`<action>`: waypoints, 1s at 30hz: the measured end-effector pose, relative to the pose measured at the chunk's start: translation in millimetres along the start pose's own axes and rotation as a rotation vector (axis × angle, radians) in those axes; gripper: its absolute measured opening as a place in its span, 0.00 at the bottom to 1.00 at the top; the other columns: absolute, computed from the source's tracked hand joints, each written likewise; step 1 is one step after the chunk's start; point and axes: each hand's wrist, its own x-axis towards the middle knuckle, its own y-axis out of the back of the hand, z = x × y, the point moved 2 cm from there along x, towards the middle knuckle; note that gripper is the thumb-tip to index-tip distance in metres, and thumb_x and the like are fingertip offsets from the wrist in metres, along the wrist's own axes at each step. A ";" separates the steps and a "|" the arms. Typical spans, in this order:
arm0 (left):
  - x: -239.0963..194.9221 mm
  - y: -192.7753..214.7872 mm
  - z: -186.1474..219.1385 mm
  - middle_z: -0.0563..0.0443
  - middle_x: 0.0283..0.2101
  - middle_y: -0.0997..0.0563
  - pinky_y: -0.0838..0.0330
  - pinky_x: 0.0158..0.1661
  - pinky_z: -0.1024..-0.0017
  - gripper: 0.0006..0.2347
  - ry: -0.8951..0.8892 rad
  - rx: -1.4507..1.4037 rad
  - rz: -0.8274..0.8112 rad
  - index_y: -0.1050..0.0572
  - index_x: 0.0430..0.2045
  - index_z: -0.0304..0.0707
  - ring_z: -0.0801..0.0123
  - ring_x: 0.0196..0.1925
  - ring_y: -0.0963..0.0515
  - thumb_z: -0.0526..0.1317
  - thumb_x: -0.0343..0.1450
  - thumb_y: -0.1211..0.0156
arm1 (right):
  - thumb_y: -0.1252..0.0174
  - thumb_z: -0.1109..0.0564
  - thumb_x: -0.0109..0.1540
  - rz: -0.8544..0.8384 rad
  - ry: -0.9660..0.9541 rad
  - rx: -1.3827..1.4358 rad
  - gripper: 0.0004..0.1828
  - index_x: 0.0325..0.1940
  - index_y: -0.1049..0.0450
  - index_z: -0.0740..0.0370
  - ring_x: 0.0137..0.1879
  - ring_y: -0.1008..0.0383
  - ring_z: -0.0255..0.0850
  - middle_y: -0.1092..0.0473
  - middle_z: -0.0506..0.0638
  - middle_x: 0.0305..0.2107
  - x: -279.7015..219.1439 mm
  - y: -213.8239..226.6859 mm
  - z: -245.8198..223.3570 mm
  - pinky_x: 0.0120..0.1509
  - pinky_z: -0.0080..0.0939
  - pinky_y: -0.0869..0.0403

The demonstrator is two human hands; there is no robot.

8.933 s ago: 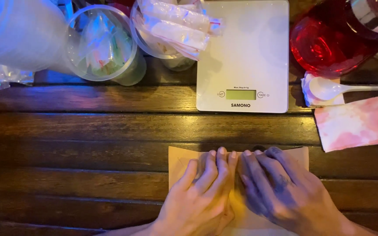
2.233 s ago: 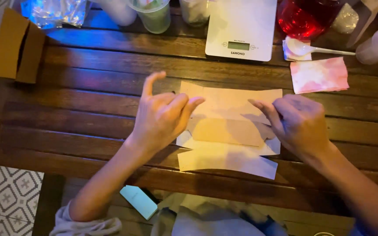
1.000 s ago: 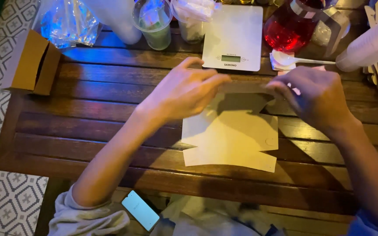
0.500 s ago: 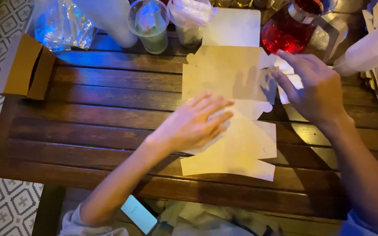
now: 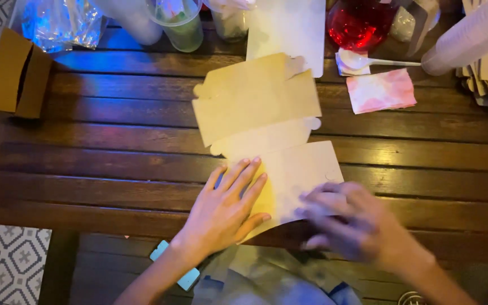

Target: Folding and assembling cardboard boxes from flat templates on a wooden table.

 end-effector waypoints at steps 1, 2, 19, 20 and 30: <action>-2.2 0.9 5.9 0.36 0.70 0.34 0.39 0.61 0.48 0.27 0.001 -0.002 0.001 0.30 0.59 0.36 0.49 0.71 0.35 0.58 0.73 0.45 | 0.32 0.37 0.60 -0.002 0.000 0.000 0.30 0.56 0.27 0.59 0.55 0.26 0.51 0.29 0.51 0.56 -5.8 -5.8 -5.4 0.59 0.51 0.24; -4.6 2.1 10.8 0.36 0.69 0.33 0.37 0.60 0.50 0.26 0.034 0.006 0.013 0.29 0.59 0.37 0.49 0.70 0.34 0.57 0.74 0.46 | 0.36 0.32 0.61 -0.088 0.029 -0.044 0.35 0.62 0.30 0.56 0.60 0.28 0.52 0.32 0.53 0.61 -11.5 -13.4 -11.4 0.64 0.54 0.28; -11.9 14.5 28.4 0.45 0.52 0.22 0.36 0.51 0.50 0.13 0.092 -0.131 0.067 0.25 0.45 0.36 0.53 0.55 0.27 0.45 0.72 0.39 | 0.48 0.26 0.59 -0.213 -0.133 -0.282 0.37 0.61 0.27 0.51 0.75 0.39 0.53 0.31 0.46 0.64 -53.6 -12.2 32.3 0.80 0.64 0.43; -12.3 13.6 23.6 0.43 0.55 0.24 0.37 0.53 0.51 0.15 0.076 -0.106 0.032 0.27 0.48 0.37 0.51 0.58 0.29 0.46 0.72 0.40 | 0.44 0.29 0.58 -0.180 -0.182 -0.319 0.32 0.56 0.25 0.50 0.74 0.37 0.52 0.29 0.45 0.62 -53.4 -9.1 36.2 0.78 0.61 0.41; -35.7 12.5 5.7 0.36 0.70 0.35 0.37 0.52 0.46 0.26 0.199 0.106 -0.074 0.31 0.61 0.47 0.42 0.67 0.35 0.61 0.74 0.52 | 0.31 0.30 0.49 -0.041 -0.577 -0.443 0.36 0.54 0.21 0.51 0.60 0.33 0.56 0.26 0.47 0.54 -46.6 -2.8 43.5 0.67 0.54 0.30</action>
